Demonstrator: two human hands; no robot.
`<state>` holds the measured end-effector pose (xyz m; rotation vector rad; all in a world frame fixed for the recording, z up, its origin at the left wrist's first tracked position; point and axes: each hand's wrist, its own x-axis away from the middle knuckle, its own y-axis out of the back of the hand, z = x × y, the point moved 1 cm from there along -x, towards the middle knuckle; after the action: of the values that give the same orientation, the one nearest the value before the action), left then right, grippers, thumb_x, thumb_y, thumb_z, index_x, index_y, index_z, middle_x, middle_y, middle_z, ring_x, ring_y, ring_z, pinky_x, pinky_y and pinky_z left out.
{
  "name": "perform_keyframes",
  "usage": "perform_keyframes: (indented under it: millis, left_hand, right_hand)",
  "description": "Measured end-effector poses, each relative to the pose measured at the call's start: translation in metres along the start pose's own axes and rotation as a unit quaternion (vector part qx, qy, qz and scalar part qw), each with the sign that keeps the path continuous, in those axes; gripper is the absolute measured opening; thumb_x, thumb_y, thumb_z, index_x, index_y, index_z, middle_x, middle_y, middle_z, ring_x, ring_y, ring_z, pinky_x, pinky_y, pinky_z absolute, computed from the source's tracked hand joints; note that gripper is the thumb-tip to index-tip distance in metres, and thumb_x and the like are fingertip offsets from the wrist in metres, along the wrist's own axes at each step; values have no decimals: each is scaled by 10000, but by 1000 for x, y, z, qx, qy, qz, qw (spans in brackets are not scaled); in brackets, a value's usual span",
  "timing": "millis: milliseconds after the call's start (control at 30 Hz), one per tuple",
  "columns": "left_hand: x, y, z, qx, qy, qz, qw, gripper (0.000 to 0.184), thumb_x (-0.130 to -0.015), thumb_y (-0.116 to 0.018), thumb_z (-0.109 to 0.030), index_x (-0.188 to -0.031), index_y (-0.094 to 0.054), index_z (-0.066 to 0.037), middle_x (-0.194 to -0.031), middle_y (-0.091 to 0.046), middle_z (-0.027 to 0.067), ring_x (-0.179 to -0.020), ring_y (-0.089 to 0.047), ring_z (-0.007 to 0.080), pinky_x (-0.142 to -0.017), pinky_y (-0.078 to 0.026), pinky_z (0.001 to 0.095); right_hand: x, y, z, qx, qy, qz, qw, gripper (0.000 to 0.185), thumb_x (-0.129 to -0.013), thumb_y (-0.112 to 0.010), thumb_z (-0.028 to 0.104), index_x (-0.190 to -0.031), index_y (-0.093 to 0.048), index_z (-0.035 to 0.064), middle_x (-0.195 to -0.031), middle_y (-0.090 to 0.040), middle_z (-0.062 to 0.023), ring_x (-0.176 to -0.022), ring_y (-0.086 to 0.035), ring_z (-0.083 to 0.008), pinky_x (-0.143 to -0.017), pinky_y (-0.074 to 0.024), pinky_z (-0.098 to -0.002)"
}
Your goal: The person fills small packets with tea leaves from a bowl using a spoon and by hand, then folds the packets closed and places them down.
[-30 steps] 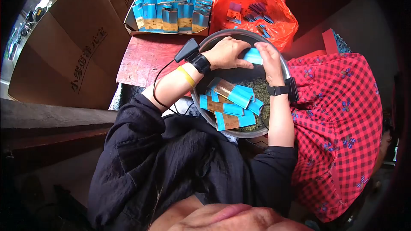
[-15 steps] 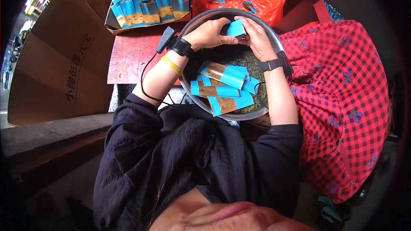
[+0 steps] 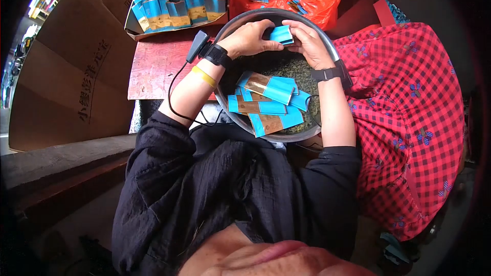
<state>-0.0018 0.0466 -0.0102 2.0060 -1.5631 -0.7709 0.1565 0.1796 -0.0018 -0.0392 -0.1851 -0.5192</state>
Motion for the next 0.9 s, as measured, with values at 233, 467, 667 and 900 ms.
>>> perform_keyframes:
  millis: [233, 467, 667, 900]
  left_hand:
    - [1, 1, -3, 23, -54, -9, 998, 641, -781, -740, -434, -1205, -544, 5, -1043, -646, 208, -984, -635, 301, -834, -494, 366]
    - [0, 1, -2, 25, -53, -22, 998, 593, -781, -749, -397, -1169, -558, 8, -982, -657, 198, -929, -648, 290, -792, -496, 369]
    - [2, -3, -3, -4, -60, 17, 998, 499, -767, -755, -331, -1115, -588, -14, -940, -664, 187, -889, -652, 309, -766, -496, 377]
    - [2, 0, -6, -34, -35, 21, 999, 430, -748, -759, -286, -1068, -614, -38, -914, -666, 195, -888, -649, 331, -766, -497, 381]
  right_hand:
    - [1, 2, 4, -47, -8, 61, 997, 339, -936, -550, 266, -1249, -555, 138, -1041, -598, 36, -945, -568, -76, -806, -480, -287]
    - [1, 7, 2, 11, -1, 68, 998, 350, -939, -547, 296, -1248, -549, 131, -1091, -603, 35, -978, -578, -75, -819, -476, -279]
    - [-11, 0, -16, 76, -40, 72, 994, 219, -885, -617, 169, -1069, -615, 50, -767, -605, 29, -612, -542, -39, -511, -418, -191]
    - [-14, 3, -22, 172, 16, 18, 985, 196, -856, -591, 52, -1044, -617, 8, -770, -610, 18, -661, -549, -51, -560, -433, -206]
